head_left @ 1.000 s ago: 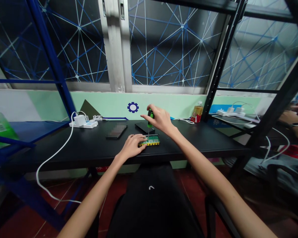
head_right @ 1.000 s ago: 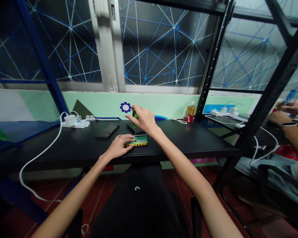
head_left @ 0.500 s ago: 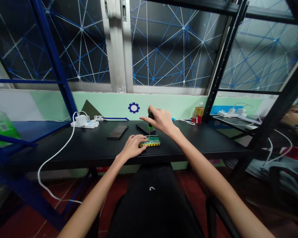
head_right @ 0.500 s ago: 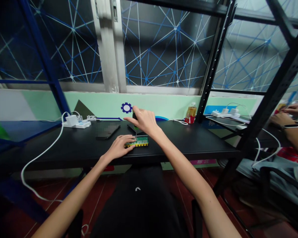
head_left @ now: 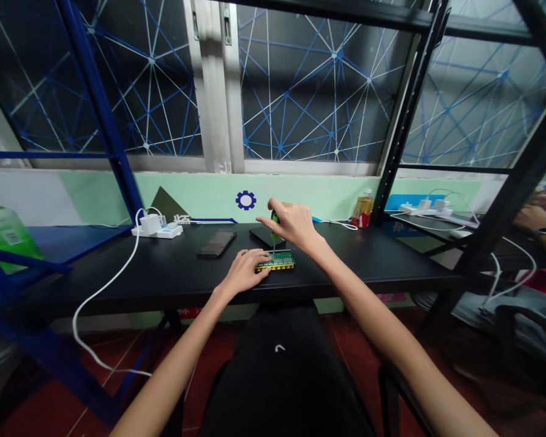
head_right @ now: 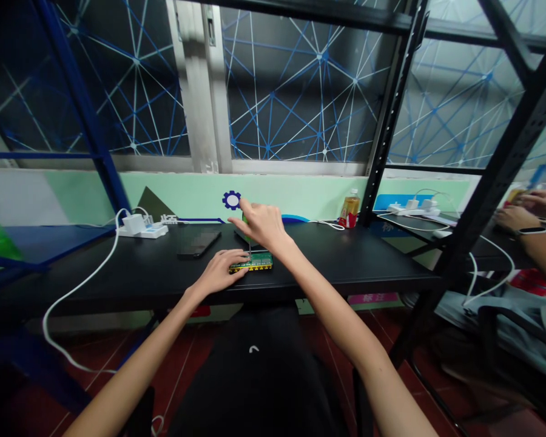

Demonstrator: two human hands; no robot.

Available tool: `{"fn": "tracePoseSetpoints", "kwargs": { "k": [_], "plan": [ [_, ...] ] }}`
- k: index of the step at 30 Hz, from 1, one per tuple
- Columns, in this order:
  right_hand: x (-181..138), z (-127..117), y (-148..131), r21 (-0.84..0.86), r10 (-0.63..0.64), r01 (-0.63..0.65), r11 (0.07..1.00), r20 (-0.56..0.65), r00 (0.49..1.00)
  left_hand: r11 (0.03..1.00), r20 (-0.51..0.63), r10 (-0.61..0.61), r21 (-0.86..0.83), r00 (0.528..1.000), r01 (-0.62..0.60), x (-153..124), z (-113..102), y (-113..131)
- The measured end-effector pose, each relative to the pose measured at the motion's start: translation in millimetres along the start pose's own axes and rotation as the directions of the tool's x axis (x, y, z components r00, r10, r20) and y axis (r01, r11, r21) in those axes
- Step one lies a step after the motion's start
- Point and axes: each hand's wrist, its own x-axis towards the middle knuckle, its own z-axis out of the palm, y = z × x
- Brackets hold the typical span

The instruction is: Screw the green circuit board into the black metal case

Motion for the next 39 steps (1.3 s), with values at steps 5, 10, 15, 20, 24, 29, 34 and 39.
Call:
{"fn": "tracePoseSetpoints", "kwargs": {
  "k": [5, 10, 15, 20, 24, 29, 34, 39],
  "plan": [
    [-6.2, -13.2, -3.2, 0.095, -0.037, 0.032, 0.995, 0.053, 0.998, 1.000, -0.002, -0.005, 0.000, 1.000, 0.005, 0.0, 0.8, -0.4],
    [-6.2, -8.0, 0.8, 0.145, -0.037, 0.034, 0.989, 0.017, 0.999, 1.000, 0.004, -0.014, -0.001, 1.000, 0.014, -0.2, 0.9, -0.5],
    [-2.1, 6.3, 8.3, 0.050, 0.069, -0.068, 0.996, -0.034, 0.997, 1.000, 0.009, -0.013, -0.009, 1.000, 0.013, -0.1, 0.1, -0.4],
    [0.3, 2.9, 14.7, 0.113, 0.056, -0.058, 0.992, 0.019, 0.998, 1.000, 0.013, -0.003, -0.004, 1.000, 0.003, 0.2, -0.2, 0.2],
    [-1.2, -2.9, 20.1, 0.209, 0.036, -0.045, 0.977, 0.049, 0.998, 1.000, 0.015, -0.012, -0.007, 1.000, 0.012, -0.4, -1.5, 1.4],
    [-6.7, 0.8, 23.2, 0.316, 0.029, -0.019, 0.949, -0.028, 0.999, 1.000, 0.019, -0.016, -0.018, 1.000, 0.017, -1.0, -3.0, 2.9],
    [-9.5, 9.4, 22.6, 0.321, 0.040, -0.007, 0.947, -0.097, 0.994, 1.000, 0.017, -0.014, -0.015, 1.000, 0.015, -1.3, -2.5, 2.7],
    [-17.3, 2.3, 24.0, 0.358, 0.043, -0.015, 0.934, -0.069, 0.997, 1.000, 0.008, -0.015, -0.017, 1.000, 0.016, -0.3, -0.8, 1.1]
  ]
}}
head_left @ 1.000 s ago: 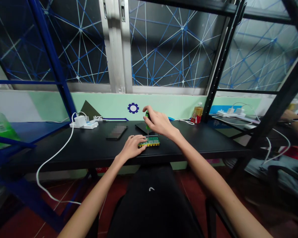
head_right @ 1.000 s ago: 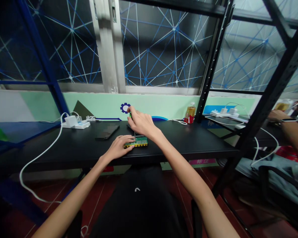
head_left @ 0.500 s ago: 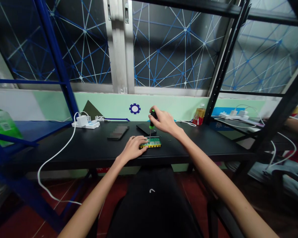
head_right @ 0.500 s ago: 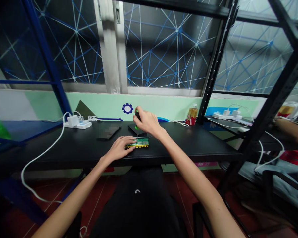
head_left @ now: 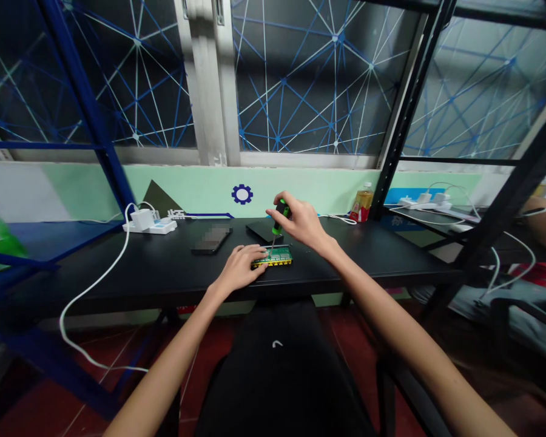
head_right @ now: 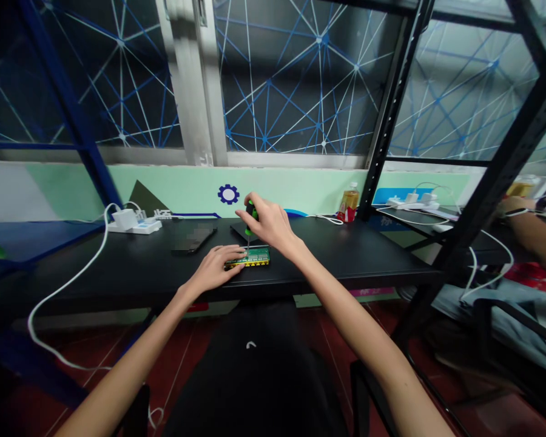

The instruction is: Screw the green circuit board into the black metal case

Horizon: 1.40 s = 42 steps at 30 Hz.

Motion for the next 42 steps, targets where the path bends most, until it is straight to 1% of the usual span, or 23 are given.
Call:
{"fn": "tracePoseSetpoints", "kwargs": {
  "k": [5, 7, 9, 11, 14, 17, 21, 24, 29, 33, 36, 38, 42],
  "plan": [
    [-0.6, -13.8, -8.4, 0.023, -0.011, 0.008, 1.000, 0.158, 0.987, 1.000, 0.010, 0.010, -0.013, 1.000, -0.010, 1.7, 1.9, -3.0],
    [3.3, -13.7, -11.6, -0.008, -0.011, 0.013, 1.000, 0.189, 0.982, 1.000, 0.002, 0.007, -0.014, 1.000, -0.007, 2.2, 2.0, -3.2],
    [8.4, -9.6, -12.9, -0.083, 0.008, 0.006, 0.997, 0.172, 0.985, 1.000, -0.007, 0.005, -0.015, 1.000, -0.006, 2.6, 1.8, -2.6],
    [13.5, -3.2, -11.9, -0.163, 0.028, -0.007, 0.987, 0.129, 0.991, 1.000, -0.008, 0.003, -0.014, 1.000, -0.003, 3.1, 1.6, -1.6],
    [18.7, 4.0, -6.8, -0.226, 0.048, -0.025, 0.974, 0.093, 0.995, 1.000, -0.006, -0.002, -0.011, 1.000, 0.002, 3.4, 1.4, -0.6],
    [20.4, 4.8, 0.0, -0.210, 0.033, -0.009, 0.978, 0.114, 0.993, 1.000, 0.002, -0.004, -0.011, 1.000, 0.004, 3.6, 1.6, -0.7],
    [18.6, 2.3, 7.3, -0.120, 0.013, 0.004, 0.993, 0.146, 0.989, 1.000, 0.015, -0.007, -0.006, 1.000, 0.007, 3.9, 1.6, -0.8],
    [16.2, 2.9, 8.7, -0.077, 0.022, -0.011, 0.997, 0.137, 0.990, 1.000, 0.023, -0.003, 0.006, 1.000, 0.003, 3.9, 1.0, -0.1],
    [15.4, 10.0, 5.6, -0.122, 0.017, -0.007, 0.993, 0.084, 0.996, 1.000, 0.024, -0.002, -0.010, 1.000, 0.003, 3.6, -0.6, 1.5],
    [17.3, 14.0, 4.1, -0.194, 0.027, -0.017, 0.981, 0.047, 0.999, 1.000, 0.027, -0.010, -0.014, 1.000, 0.011, 3.6, -1.1, 1.8],
    [17.7, 12.0, 2.3, -0.257, 0.044, -0.027, 0.966, 0.060, 0.997, 1.000, 0.028, -0.015, -0.007, 0.999, 0.015, 3.8, 0.1, 0.7],
    [17.3, 9.6, 0.4, -0.273, 0.035, -0.011, 0.962, 0.082, 0.996, 1.000, 0.025, -0.015, -0.004, 1.000, 0.015, 3.9, 1.3, -0.4],
    [16.5, 4.5, -1.2, -0.227, 0.002, 0.024, 0.974, 0.113, 0.994, 1.000, 0.022, -0.008, 0.000, 1.000, 0.008, 3.9, 2.0, -1.1]
  ]
}}
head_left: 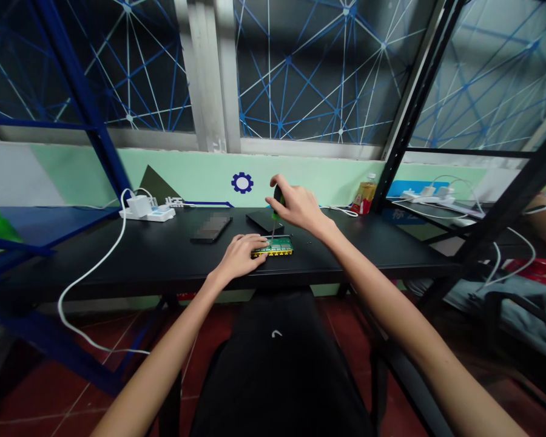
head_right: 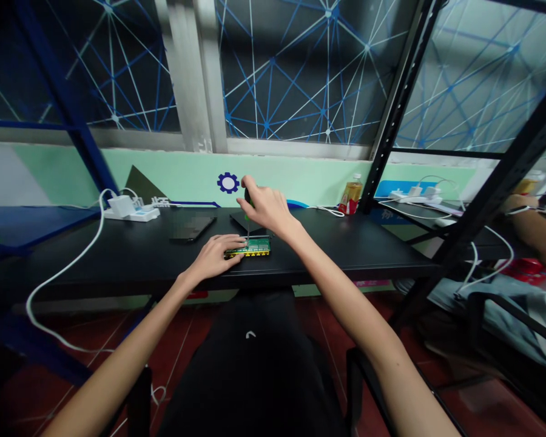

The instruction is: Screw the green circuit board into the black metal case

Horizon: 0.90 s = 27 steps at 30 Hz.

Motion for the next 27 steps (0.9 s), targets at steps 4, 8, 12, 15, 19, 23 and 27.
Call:
{"fn": "tracePoseSetpoints", "kwargs": {
  "k": [4, 8, 12, 15, 19, 23, 27],
  "plan": [
    [-10.1, -13.4, 15.8, 0.097, 0.069, -0.065, 0.993, -0.046, 0.997, 1.000, -0.010, 0.010, 0.003, 1.000, -0.010, -0.2, -1.6, 1.8],
    [-43.9, -33.0, 57.0, 0.224, 0.290, -0.239, 0.945, -0.235, 0.928, 1.000, -0.012, 0.012, -0.001, 1.000, -0.012, 0.0, -1.9, 2.4],
    [-89.2, -33.3, 105.0, 0.369, 0.498, -0.363, 0.856, -0.394, 0.773, 1.000, -0.016, 0.022, -0.009, 1.000, -0.022, 0.4, -0.6, 1.0],
    [-112.7, -20.7, 130.3, 0.468, 0.585, -0.387, 0.794, -0.418, 0.695, 1.000, -0.012, 0.025, -0.010, 1.000, -0.025, 0.4, -0.1, 0.3],
    [-125.4, -6.1, 143.3, 0.546, 0.640, -0.395, 0.739, -0.385, 0.665, 0.999, -0.019, 0.041, 0.012, 0.999, -0.041, 0.2, -0.3, -0.1],
    [-128.1, 0.2, 141.5, 0.555, 0.634, -0.390, 0.734, -0.356, 0.686, 0.998, -0.013, 0.055, 0.026, 0.998, -0.055, 0.1, -0.3, -0.9],
    [-128.8, 5.6, 139.0, 0.560, 0.631, -0.394, 0.729, -0.325, 0.705, 0.998, -0.012, 0.052, 0.021, 0.999, -0.052, 0.1, 0.0, -2.0]
  ]
}}
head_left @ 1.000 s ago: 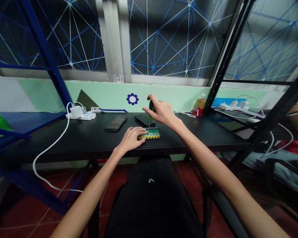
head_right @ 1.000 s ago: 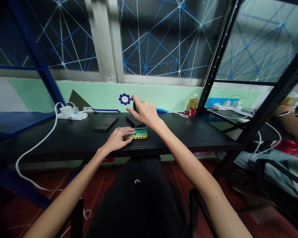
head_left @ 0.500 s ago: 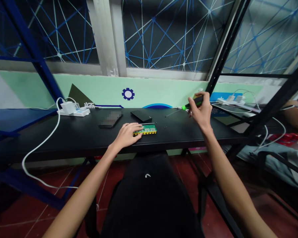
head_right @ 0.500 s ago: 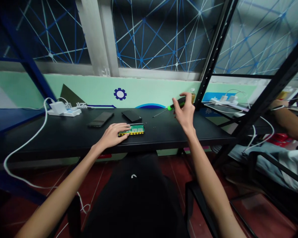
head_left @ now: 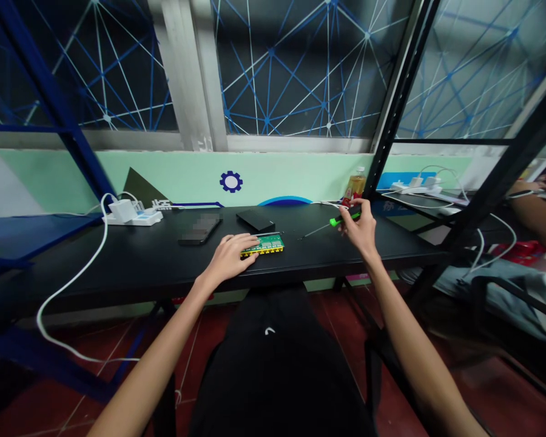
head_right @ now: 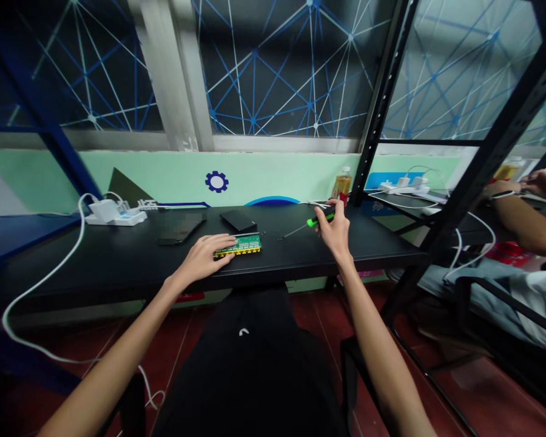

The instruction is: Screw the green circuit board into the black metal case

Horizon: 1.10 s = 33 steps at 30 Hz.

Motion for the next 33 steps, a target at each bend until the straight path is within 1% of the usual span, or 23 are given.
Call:
{"fn": "tracePoseSetpoints", "kwargs": {
  "k": [4, 9, 10, 12, 15, 16, 18, 20, 22, 24, 26, 29, 33],
  "plan": [
    [-1.7, 2.8, 2.9, 0.014, 0.026, -0.027, 1.000, 0.026, 0.999, 1.000, 0.002, -0.008, -0.002, 1.000, 0.008, -0.3, 0.2, -0.3],
    [0.2, 3.5, -1.1, 0.095, 0.030, -0.029, 0.995, -0.004, 1.000, 0.999, -0.030, 0.015, -0.042, 0.999, -0.016, -0.7, -1.5, 0.7],
    [0.7, 4.0, -3.3, 0.129, 0.033, -0.032, 0.991, -0.008, 0.999, 0.998, -0.053, 0.020, -0.063, 0.998, -0.023, -0.6, -2.3, 1.0],
    [0.9, 6.1, -9.7, 0.225, 0.049, -0.049, 0.973, 0.002, 0.999, 0.992, -0.140, 0.020, -0.120, 0.990, -0.037, 0.2, -4.9, 2.7],
    [-3.8, 12.5, -24.7, 0.399, 0.064, -0.075, 0.914, 0.041, 0.997, 0.968, -0.300, -0.014, -0.244, 0.954, -0.062, 2.7, -11.8, 11.5],
    [-7.0, 15.6, -30.9, 0.447, 0.059, -0.075, 0.891, 0.050, 0.997, 0.953, -0.331, -0.032, -0.296, 0.943, -0.071, 3.8, -15.0, 16.5],
    [-15.3, 22.9, -43.8, 0.508, 0.053, -0.069, 0.858, 0.047, 0.998, 0.916, -0.352, -0.078, -0.395, 0.933, -0.072, 6.0, -22.1, 28.4],
    [-24.7, 30.6, -55.4, 0.543, 0.054, -0.074, 0.836, 0.052, 0.997, 0.885, -0.324, -0.140, -0.464, 0.935, -0.028, 7.7, -28.6, 39.8],
    [-32.9, 37.0, -64.0, 0.561, 0.050, -0.079, 0.824, 0.067, 0.996, 0.856, -0.280, -0.214, -0.516, 0.936, 0.041, 8.4, -32.2, 47.1],
    [-38.5, 41.1, -69.3, 0.574, 0.039, -0.070, 0.816, 0.066, 0.997, 0.808, -0.227, -0.291, -0.578, 0.929, 0.112, 8.5, -32.0, 48.5],
    [-41.3, 42.6, -71.5, 0.582, 0.028, -0.055, 0.811, 0.056, 0.998, 0.724, -0.153, -0.344, -0.671, 0.926, 0.158, 8.2, -28.6, 45.3],
    [-42.1, 42.6, -71.1, 0.588, 0.024, -0.051, 0.807, 0.053, 0.998, 0.583, -0.037, -0.358, -0.790, 0.933, 0.193, 7.4, -22.4, 38.6],
    [-42.6, 43.8, -69.7, 0.599, 0.038, -0.075, 0.797, 0.075, 0.996, 0.490, 0.033, -0.361, -0.843, 0.932, 0.220, 6.5, -19.0, 36.4]
  ]
}}
